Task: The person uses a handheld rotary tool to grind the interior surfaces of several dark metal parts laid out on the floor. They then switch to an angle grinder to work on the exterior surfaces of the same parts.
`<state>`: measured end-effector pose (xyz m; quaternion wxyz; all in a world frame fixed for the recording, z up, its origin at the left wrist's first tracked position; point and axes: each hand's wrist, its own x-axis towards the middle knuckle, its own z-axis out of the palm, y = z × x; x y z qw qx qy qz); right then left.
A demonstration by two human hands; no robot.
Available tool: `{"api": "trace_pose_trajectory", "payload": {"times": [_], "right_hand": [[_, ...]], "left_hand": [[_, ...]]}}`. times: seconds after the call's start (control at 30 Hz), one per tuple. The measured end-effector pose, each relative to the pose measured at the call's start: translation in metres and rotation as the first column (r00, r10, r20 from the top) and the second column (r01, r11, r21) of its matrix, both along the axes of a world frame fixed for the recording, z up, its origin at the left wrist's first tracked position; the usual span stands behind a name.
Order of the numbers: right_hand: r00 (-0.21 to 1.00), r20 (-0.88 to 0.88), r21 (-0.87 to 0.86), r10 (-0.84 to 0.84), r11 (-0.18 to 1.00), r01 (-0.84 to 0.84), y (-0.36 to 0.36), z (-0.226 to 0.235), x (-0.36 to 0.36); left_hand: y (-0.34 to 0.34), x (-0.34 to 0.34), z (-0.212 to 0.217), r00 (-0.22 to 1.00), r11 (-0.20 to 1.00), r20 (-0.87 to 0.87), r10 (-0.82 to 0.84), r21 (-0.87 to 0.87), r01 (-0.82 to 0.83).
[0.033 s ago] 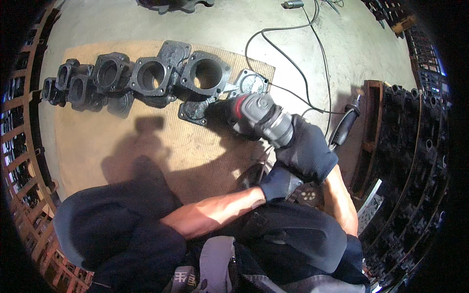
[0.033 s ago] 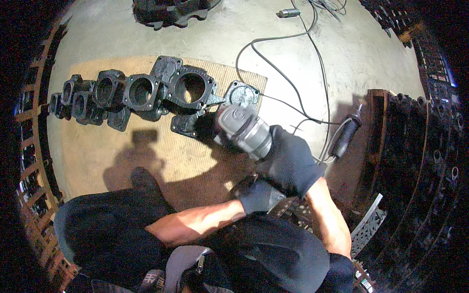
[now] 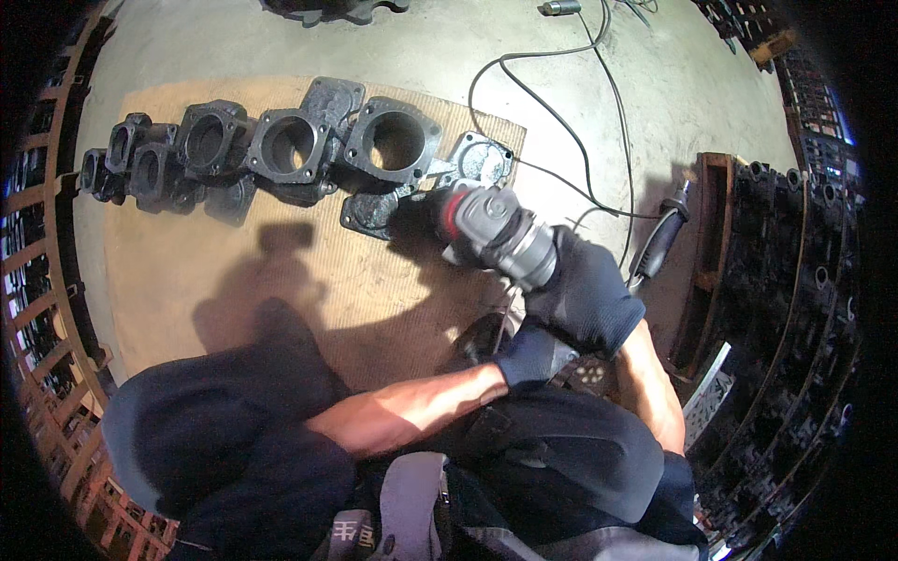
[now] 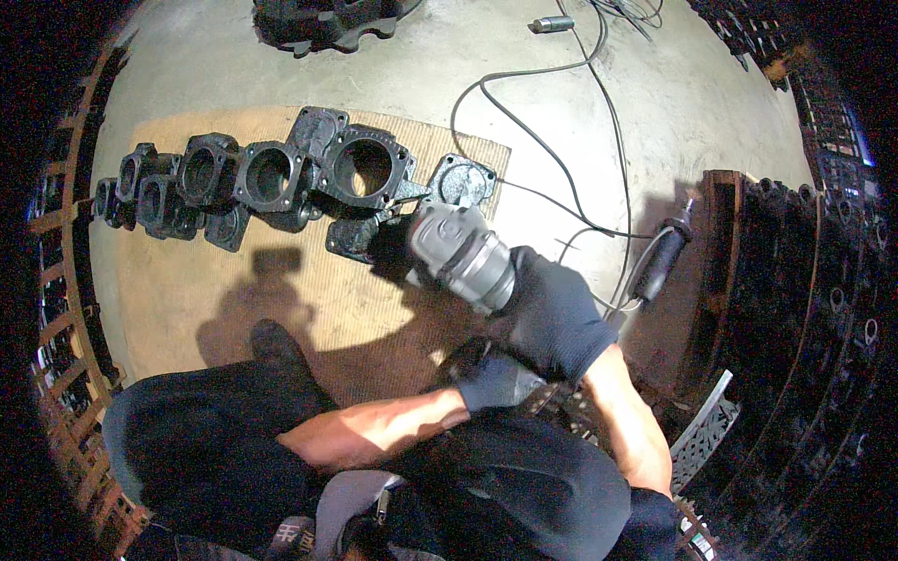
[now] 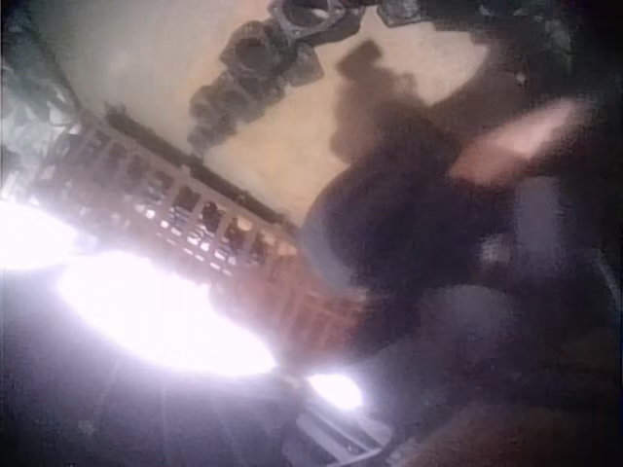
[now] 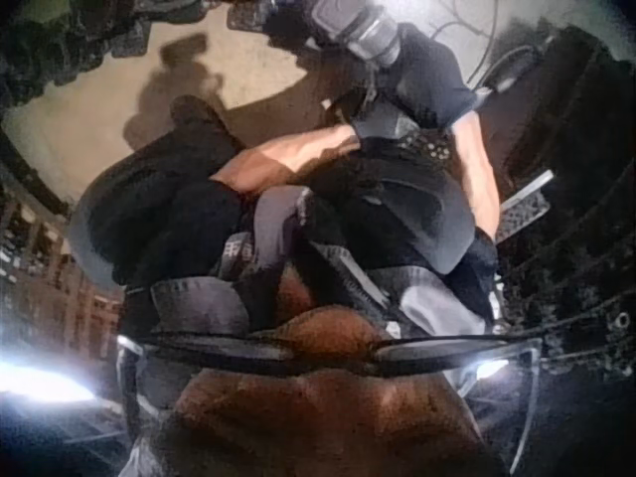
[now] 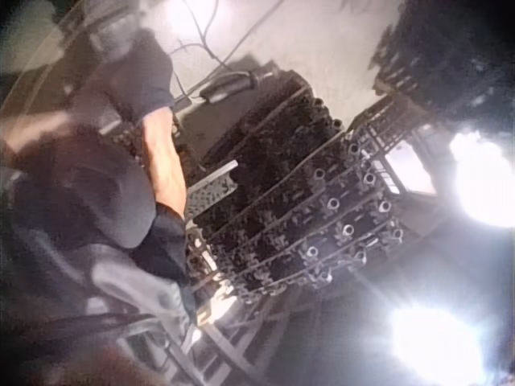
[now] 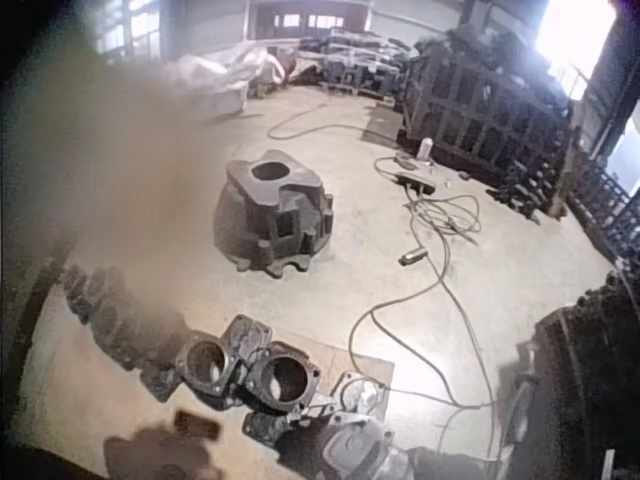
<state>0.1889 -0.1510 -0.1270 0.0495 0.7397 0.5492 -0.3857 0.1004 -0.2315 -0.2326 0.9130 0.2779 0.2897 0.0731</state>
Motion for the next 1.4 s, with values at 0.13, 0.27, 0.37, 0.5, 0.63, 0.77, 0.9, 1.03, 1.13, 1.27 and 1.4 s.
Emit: {"api": "trace_pose_trajectory", "payload": {"times": [0.13,0.27,0.37,0.5,0.63,0.77,0.9,1.03,1.13,1.27,1.4], "right_hand": [[0.996,-0.092,-0.01,0.02,1.0,-0.021,-0.015,-0.017,-0.016],[1.0,-0.009,0.014,-0.006,1.0,0.006,-0.02,-0.007,-0.003],[0.999,-0.01,0.071,-0.045,0.996,0.045,-0.013,-0.009,0.002],[0.998,-0.055,0.051,-0.011,0.999,0.013,-0.01,-0.017,-0.011],[1.0,-0.01,-0.005,0.001,1.0,-0.001,-0.03,-0.007,-0.006],[0.996,-0.049,-0.013,-0.069,0.998,0.068,-0.04,-0.01,-0.006],[0.997,-0.046,-0.012,-0.067,0.998,0.066,-0.032,-0.013,-0.011],[0.999,-0.048,0.02,-0.011,1.0,0.012,-0.02,-0.014,-0.016],[1.0,-0.006,-0.025,-0.015,1.0,0.015,-0.022,-0.011,-0.016],[0.993,-0.02,-0.018,-0.112,0.994,0.112,-0.05,-0.014,-0.001],[0.974,-0.05,0.007,-0.222,0.975,0.223,-0.063,-0.016,0.007]], "left_hand": [[-0.03,-0.014,-0.026,0.998,0.971,-0.037,0.05,0.236,-0.04],[-0.035,0.009,-0.029,1.0,0.885,0.02,0.016,0.466,-0.023],[-0.042,0.029,-0.048,1.0,0.87,0.006,0.01,0.492,-0.012],[-0.043,0.015,-0.057,0.999,0.867,-0.024,0.028,0.498,-0.012],[-0.046,0.006,-0.034,1.0,0.867,0.022,0.018,0.498,-0.026],[-0.05,-0.001,-0.032,1.0,0.864,0.008,0.017,0.503,-0.018],[-0.043,-0.006,-0.034,1.0,0.864,0.018,-0.006,0.504,-0.004],[-0.035,-0.01,-0.035,1.0,0.864,0.022,-0.022,0.503,0.008],[-0.039,-0.004,-0.032,0.999,0.861,0.025,-0.026,0.508,0.01],[-0.048,0.005,-0.028,0.999,0.86,0.048,-0.021,0.511,-0.006],[-0.053,0.01,-0.025,0.998,0.85,0.048,-0.028,0.526,-0.001]]}}
